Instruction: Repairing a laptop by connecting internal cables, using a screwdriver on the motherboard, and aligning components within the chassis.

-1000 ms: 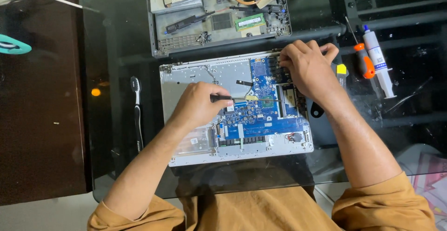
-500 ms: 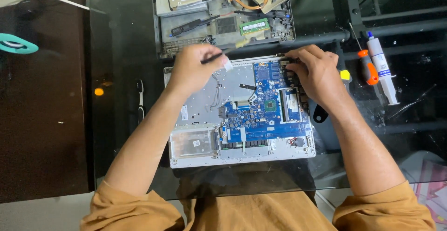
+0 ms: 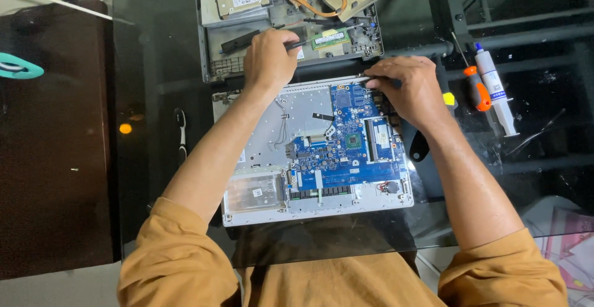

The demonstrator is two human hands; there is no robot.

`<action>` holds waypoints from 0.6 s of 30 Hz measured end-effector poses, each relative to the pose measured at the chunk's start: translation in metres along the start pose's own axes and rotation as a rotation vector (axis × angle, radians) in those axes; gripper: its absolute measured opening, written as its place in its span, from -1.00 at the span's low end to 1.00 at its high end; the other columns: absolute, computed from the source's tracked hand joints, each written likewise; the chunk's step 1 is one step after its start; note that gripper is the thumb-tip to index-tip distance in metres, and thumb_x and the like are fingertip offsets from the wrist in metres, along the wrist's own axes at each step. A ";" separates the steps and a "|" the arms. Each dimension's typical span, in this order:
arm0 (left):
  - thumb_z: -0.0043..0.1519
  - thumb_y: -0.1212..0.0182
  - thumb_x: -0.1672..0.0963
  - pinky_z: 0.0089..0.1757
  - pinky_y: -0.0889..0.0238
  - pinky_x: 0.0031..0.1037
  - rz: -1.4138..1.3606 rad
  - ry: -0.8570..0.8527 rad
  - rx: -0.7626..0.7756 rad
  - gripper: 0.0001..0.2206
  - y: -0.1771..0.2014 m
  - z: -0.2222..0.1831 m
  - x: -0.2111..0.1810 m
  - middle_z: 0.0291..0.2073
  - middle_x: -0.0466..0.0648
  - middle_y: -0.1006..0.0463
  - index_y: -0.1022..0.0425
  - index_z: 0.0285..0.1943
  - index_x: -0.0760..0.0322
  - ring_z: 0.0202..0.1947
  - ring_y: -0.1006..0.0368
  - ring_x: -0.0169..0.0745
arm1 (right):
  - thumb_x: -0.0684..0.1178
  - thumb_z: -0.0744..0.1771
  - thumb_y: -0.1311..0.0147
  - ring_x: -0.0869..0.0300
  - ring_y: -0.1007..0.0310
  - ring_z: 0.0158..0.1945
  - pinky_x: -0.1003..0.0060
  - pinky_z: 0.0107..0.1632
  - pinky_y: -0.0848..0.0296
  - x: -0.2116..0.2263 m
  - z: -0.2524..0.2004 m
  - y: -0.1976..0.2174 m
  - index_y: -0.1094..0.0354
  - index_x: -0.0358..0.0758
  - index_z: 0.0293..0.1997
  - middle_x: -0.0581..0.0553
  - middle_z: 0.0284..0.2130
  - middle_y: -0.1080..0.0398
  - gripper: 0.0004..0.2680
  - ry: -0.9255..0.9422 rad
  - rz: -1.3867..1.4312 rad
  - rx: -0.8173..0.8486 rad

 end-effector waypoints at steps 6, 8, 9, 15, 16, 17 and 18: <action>0.27 -0.25 0.21 -0.14 -0.46 -0.18 -0.099 -0.178 0.068 -0.86 0.044 -0.042 -0.024 -0.22 0.08 -0.60 -0.68 -0.06 0.19 -0.13 -0.59 0.14 | -0.19 0.37 -0.28 -0.06 -0.53 0.09 -0.20 0.34 -0.09 0.001 -0.020 -0.001 -0.61 -0.16 -0.02 -0.14 -0.10 -0.58 -0.88 -0.156 -0.142 0.042; 0.26 -0.26 0.23 -0.13 -0.45 -0.15 -0.117 -0.202 0.077 -0.85 0.053 -0.062 -0.025 -0.22 0.08 -0.60 -0.68 -0.06 0.21 -0.12 -0.59 0.16 | -0.14 0.36 -0.32 0.02 -0.53 0.11 -0.18 0.37 -0.06 0.003 -0.023 0.001 -0.62 -0.13 -0.04 -0.09 -0.11 -0.58 -0.89 -0.155 -0.209 0.053; 0.24 -0.27 0.24 -0.12 -0.45 -0.12 -0.131 -0.223 0.090 -0.85 0.057 -0.073 -0.025 -0.22 0.08 -0.60 -0.68 -0.06 0.23 -0.12 -0.59 0.17 | -0.08 0.35 -0.36 0.10 -0.52 0.13 -0.16 0.39 -0.03 0.005 -0.025 0.001 -0.63 -0.09 -0.05 -0.04 -0.11 -0.59 -0.89 -0.156 -0.271 0.064; 0.26 -0.25 0.25 -0.06 -0.44 -0.17 -0.139 -0.186 0.112 -0.84 0.091 -0.123 -0.026 -0.21 0.12 -0.62 -0.66 -0.03 0.32 -0.12 -0.60 0.15 | -0.12 0.37 -0.34 0.07 -0.52 0.13 -0.23 0.42 -0.02 0.004 -0.025 -0.002 -0.63 -0.11 -0.08 -0.06 -0.15 -0.58 -0.93 -0.217 -0.214 0.081; 0.26 -0.25 0.25 -0.06 -0.44 -0.17 -0.139 -0.184 0.110 -0.84 0.095 -0.130 -0.023 -0.21 0.12 -0.62 -0.66 -0.03 0.32 -0.12 -0.60 0.15 | -0.12 0.37 -0.34 0.07 -0.52 0.13 -0.23 0.42 -0.02 0.003 -0.025 -0.003 -0.63 -0.11 -0.08 -0.06 -0.15 -0.58 -0.93 -0.215 -0.214 0.083; 0.25 -0.26 0.24 -0.11 -0.45 -0.18 -0.146 -0.191 0.105 -0.84 0.098 -0.135 -0.021 -0.21 0.08 -0.62 -0.67 -0.04 0.27 -0.13 -0.61 0.14 | -0.13 0.38 -0.29 0.06 -0.50 0.14 -0.27 0.41 -0.02 0.001 -0.026 -0.004 -0.60 -0.06 -0.02 -0.04 -0.13 -0.55 -0.90 -0.202 -0.229 0.094; 0.24 -0.27 0.23 -0.15 -0.46 -0.19 -0.152 -0.199 0.099 -0.84 0.100 -0.140 -0.018 -0.22 0.04 -0.63 -0.67 -0.05 0.22 -0.14 -0.61 0.13 | -0.13 0.40 -0.25 0.05 -0.48 0.15 -0.31 0.40 -0.02 -0.001 -0.026 -0.004 -0.58 -0.01 0.03 -0.02 -0.10 -0.53 -0.87 -0.190 -0.245 0.105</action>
Point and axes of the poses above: each hand's wrist, its own z-axis towards the middle knuckle, its own y-axis out of the back of the hand, x = y × z, the point moved 1 cm from there along z, towards the middle knuckle
